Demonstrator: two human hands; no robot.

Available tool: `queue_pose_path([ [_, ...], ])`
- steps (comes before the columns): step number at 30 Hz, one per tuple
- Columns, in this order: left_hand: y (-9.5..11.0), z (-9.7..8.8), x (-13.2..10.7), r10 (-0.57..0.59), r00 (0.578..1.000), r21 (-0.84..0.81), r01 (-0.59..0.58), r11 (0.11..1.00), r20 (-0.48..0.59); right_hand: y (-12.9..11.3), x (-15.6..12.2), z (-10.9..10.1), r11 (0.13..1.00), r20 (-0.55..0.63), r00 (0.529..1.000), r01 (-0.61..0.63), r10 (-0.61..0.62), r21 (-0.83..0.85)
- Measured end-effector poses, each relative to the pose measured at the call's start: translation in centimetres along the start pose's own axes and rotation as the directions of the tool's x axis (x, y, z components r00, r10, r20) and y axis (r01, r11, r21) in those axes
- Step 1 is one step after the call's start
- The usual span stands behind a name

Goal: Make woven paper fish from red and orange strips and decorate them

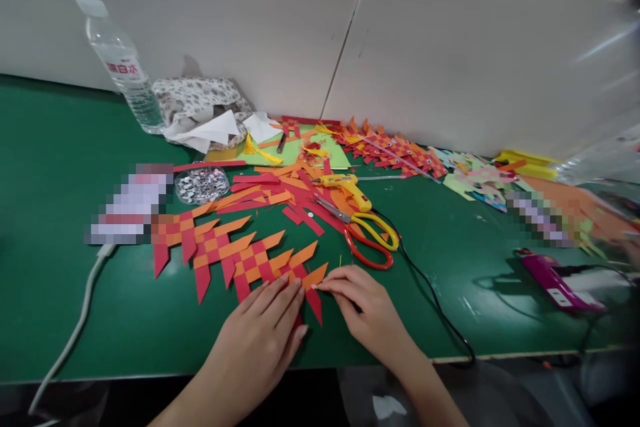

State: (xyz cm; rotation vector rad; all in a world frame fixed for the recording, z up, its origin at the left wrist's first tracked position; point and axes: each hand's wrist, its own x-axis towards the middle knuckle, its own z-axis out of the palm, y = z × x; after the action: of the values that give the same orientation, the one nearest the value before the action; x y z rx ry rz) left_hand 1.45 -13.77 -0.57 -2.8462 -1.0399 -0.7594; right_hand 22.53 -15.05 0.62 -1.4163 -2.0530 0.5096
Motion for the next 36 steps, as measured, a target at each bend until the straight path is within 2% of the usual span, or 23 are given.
queue_pose_path([
  [9,0.7,0.4,0.5,-0.072,0.995,-0.011,0.073,0.997,0.07,0.0,0.1,0.1,1.0,-0.023,1.0,0.0,-0.001,-0.02],
  [13,0.9,0.4,0.7,-0.09,0.994,-0.015,0.091,0.996,0.062,-0.3,0.0,0.2,1.0,-0.032,0.999,-0.007,0.007,0.006],
  [21,0.8,0.6,0.7,-0.099,0.993,-0.018,0.1,0.995,0.057,-0.5,0.2,0.5,0.993,-0.038,0.997,-0.071,0.068,-0.096],
  [26,0.8,0.6,0.6,-0.101,0.993,-0.031,0.103,0.994,0.055,-0.5,0.6,0.3,0.988,-0.04,0.99,-0.137,0.135,-0.064],
  [29,0.8,0.7,0.5,-0.099,0.993,-0.045,0.101,0.994,0.057,-0.8,0.8,0.4,0.99,-0.028,0.993,-0.118,0.116,-0.071],
  [36,0.8,0.7,0.5,-0.108,0.991,-0.063,0.113,0.992,0.075,-0.7,0.7,1.5,0.989,-0.105,0.993,-0.069,0.055,-0.129],
])
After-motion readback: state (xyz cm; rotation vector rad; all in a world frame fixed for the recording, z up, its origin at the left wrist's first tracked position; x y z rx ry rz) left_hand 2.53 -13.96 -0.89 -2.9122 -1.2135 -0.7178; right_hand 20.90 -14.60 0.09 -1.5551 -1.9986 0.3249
